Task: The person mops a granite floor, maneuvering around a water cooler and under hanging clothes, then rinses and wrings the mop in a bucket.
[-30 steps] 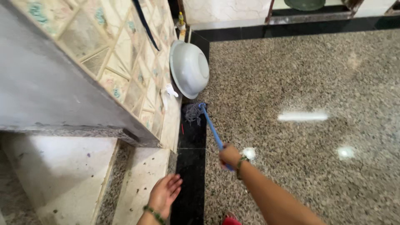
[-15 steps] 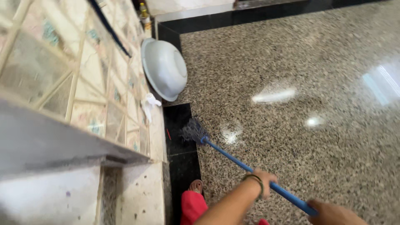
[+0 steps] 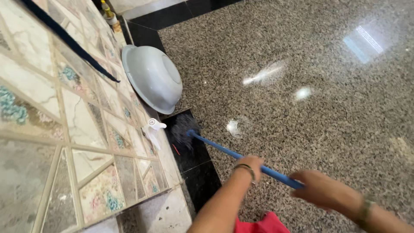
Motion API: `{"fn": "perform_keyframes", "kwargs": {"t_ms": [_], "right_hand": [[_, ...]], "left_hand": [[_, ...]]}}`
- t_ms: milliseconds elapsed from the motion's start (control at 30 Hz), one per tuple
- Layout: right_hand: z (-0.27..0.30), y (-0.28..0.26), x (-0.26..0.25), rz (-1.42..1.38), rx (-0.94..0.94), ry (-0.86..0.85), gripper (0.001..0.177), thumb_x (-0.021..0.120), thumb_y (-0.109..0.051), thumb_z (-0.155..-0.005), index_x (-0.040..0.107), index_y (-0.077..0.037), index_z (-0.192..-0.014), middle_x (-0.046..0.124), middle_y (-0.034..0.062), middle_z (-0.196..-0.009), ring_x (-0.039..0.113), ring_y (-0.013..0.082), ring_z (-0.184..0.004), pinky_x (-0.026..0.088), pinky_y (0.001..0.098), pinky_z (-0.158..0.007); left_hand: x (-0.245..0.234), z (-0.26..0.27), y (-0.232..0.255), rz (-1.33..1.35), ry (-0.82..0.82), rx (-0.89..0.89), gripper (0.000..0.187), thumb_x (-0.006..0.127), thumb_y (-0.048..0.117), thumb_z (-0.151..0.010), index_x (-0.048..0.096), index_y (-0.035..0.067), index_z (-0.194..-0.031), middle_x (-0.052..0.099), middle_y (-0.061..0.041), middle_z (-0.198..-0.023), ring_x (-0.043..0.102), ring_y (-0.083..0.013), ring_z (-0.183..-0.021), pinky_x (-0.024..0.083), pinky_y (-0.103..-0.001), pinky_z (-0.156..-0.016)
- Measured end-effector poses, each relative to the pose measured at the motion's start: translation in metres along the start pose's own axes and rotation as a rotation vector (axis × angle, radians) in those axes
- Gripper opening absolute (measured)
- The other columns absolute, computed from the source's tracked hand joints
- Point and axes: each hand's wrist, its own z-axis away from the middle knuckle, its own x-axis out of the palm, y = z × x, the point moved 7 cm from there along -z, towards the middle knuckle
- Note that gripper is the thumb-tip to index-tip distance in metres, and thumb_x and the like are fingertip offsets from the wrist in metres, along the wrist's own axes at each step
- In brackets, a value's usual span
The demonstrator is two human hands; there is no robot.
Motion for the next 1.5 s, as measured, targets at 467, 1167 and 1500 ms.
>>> {"fn": "perform_keyframes", "kwargs": {"t_ms": [467, 1167, 1500], "right_hand": [[0.041, 0.048, 0.035, 0.017, 0.333, -0.115, 0.054, 0.066, -0.031, -0.097, 0.053, -0.035, -0.149, 0.081, -0.0027, -0.119, 0.079, 0.0127, -0.102, 0.061, 0.0335, -0.102], [0.069, -0.062, 0.049, 0.009, 0.125, -0.086, 0.058, 0.068, -0.025, -0.093, 0.049, -0.033, -0.148, 0.077, 0.0039, -0.117, 0.075, 0.0204, -0.110, 0.059, 0.0369, -0.099], [0.052, -0.090, -0.005, -0.020, 0.045, 0.110, 0.052, 0.069, -0.028, -0.088, 0.060, -0.032, -0.139, 0.079, 0.0061, -0.102, 0.077, 0.0250, -0.096, 0.059, 0.0401, -0.088]], "left_hand": [[0.040, 0.003, 0.038, 0.062, -0.047, 0.032, 0.031, 0.082, 0.028, -0.082, 0.076, 0.014, -0.109, 0.073, -0.014, -0.117, 0.066, -0.0345, -0.116, 0.049, -0.054, -0.101], [0.057, 0.080, -0.042, 0.042, -0.006, 0.019, 0.019, 0.065, 0.024, -0.094, 0.069, 0.013, -0.109, 0.070, -0.013, -0.116, 0.064, -0.0348, -0.115, 0.045, -0.056, -0.098], [0.017, 0.039, -0.072, -0.034, 0.217, 0.088, 0.014, 0.062, 0.018, -0.092, 0.064, 0.013, -0.104, 0.068, -0.013, -0.108, 0.063, -0.0340, -0.110, 0.047, -0.052, -0.094]]}}
